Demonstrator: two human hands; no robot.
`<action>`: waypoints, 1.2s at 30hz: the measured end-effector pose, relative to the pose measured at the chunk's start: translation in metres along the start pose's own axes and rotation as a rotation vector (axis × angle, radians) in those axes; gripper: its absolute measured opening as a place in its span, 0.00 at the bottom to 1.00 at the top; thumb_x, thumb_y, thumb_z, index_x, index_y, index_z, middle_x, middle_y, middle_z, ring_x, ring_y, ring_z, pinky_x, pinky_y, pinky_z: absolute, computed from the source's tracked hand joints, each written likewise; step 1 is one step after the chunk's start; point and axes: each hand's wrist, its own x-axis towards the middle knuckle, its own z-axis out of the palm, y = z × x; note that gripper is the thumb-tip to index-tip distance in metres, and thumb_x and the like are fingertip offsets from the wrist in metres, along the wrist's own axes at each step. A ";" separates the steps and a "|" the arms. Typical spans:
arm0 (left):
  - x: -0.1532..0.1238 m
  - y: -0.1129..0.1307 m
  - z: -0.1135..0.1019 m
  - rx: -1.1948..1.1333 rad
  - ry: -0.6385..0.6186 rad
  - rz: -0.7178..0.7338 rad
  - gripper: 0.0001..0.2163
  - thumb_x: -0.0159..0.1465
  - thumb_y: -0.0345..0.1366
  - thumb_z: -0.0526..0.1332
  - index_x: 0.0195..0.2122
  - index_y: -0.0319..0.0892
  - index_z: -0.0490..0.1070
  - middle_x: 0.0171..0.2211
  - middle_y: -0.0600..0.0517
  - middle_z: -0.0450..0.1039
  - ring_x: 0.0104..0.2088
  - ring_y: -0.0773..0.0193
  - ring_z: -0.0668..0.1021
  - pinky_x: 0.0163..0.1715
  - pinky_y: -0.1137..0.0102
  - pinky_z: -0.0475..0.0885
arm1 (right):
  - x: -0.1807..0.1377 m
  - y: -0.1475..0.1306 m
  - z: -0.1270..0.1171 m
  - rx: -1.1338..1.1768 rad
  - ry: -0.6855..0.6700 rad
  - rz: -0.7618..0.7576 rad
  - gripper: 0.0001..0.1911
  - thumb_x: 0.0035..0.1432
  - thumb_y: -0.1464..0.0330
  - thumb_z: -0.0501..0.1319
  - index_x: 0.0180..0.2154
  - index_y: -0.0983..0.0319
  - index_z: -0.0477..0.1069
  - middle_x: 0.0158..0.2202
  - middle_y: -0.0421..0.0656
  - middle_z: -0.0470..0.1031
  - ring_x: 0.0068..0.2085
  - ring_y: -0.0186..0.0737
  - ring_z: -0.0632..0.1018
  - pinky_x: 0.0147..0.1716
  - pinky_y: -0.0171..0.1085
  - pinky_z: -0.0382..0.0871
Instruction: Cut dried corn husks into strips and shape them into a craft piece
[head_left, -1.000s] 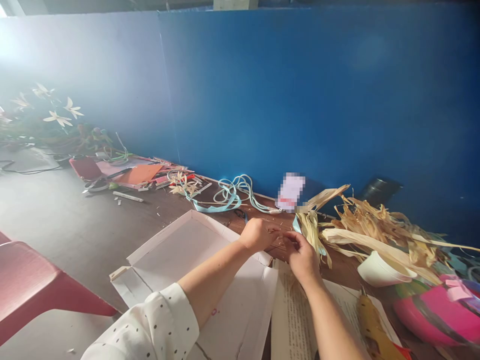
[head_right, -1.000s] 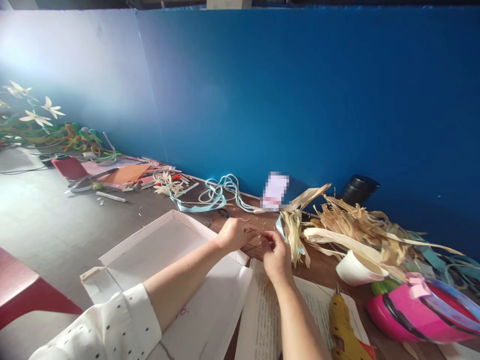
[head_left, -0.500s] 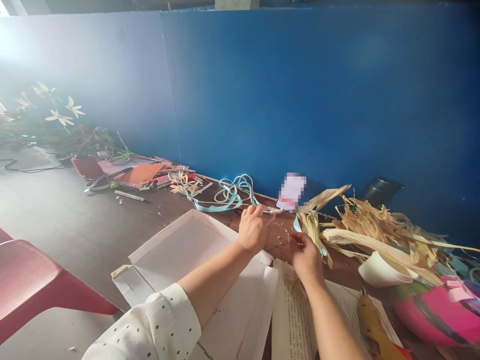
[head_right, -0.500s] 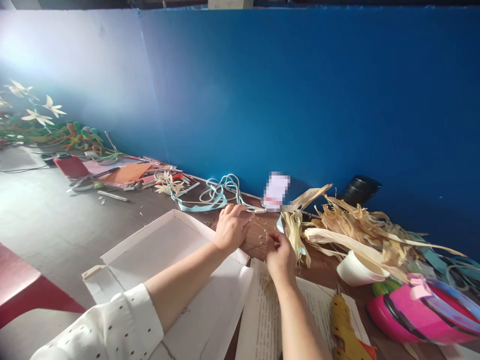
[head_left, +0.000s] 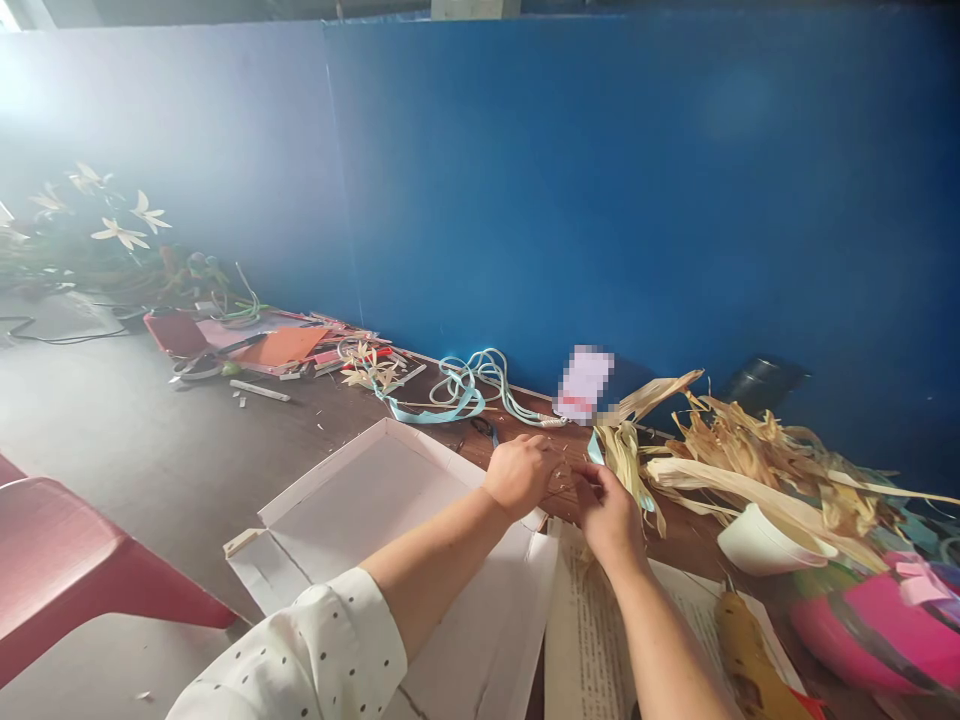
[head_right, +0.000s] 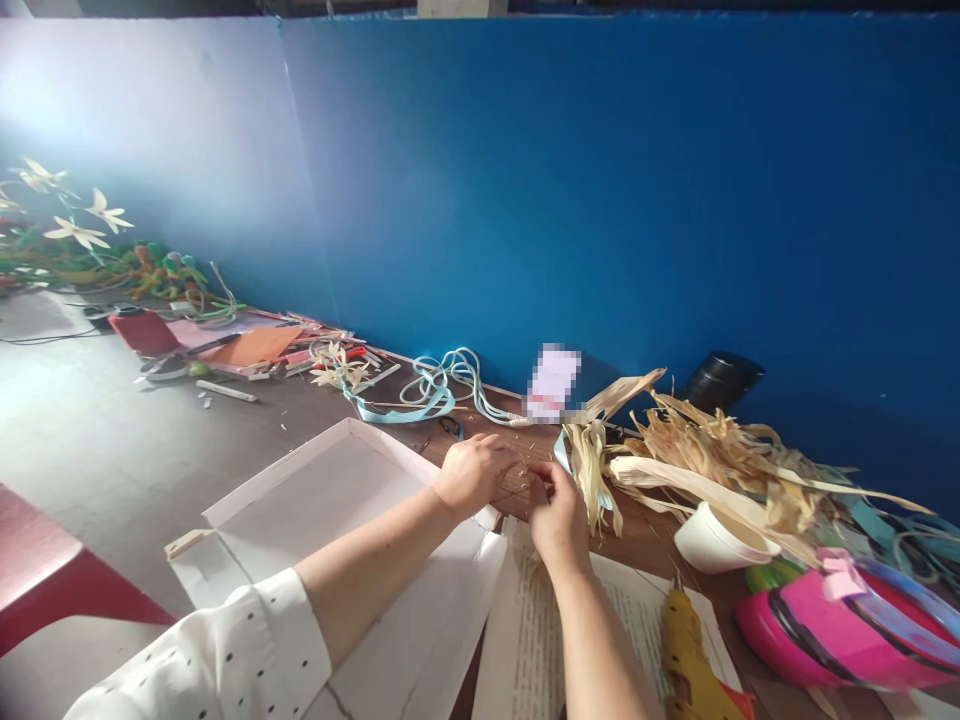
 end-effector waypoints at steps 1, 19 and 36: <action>0.000 0.000 -0.001 0.015 -0.001 -0.002 0.11 0.68 0.35 0.55 0.37 0.44 0.78 0.40 0.49 0.77 0.41 0.59 0.77 0.41 0.69 0.70 | 0.000 -0.001 0.000 0.010 0.013 -0.018 0.09 0.62 0.63 0.60 0.38 0.61 0.75 0.35 0.44 0.79 0.34 0.44 0.79 0.37 0.44 0.74; 0.011 -0.002 0.026 -0.118 0.046 0.024 0.12 0.69 0.34 0.52 0.36 0.38 0.75 0.36 0.45 0.76 0.41 0.59 0.77 0.46 0.67 0.71 | 0.010 0.012 0.005 0.030 0.039 -0.011 0.10 0.62 0.62 0.61 0.40 0.62 0.75 0.37 0.45 0.79 0.35 0.44 0.79 0.37 0.44 0.74; 0.045 0.013 0.019 -0.273 -0.055 -0.109 0.06 0.62 0.33 0.57 0.32 0.39 0.74 0.37 0.44 0.78 0.39 0.56 0.78 0.42 0.65 0.73 | 0.020 0.039 0.001 0.071 0.032 0.039 0.18 0.65 0.62 0.61 0.54 0.61 0.70 0.54 0.48 0.73 0.48 0.45 0.77 0.45 0.48 0.75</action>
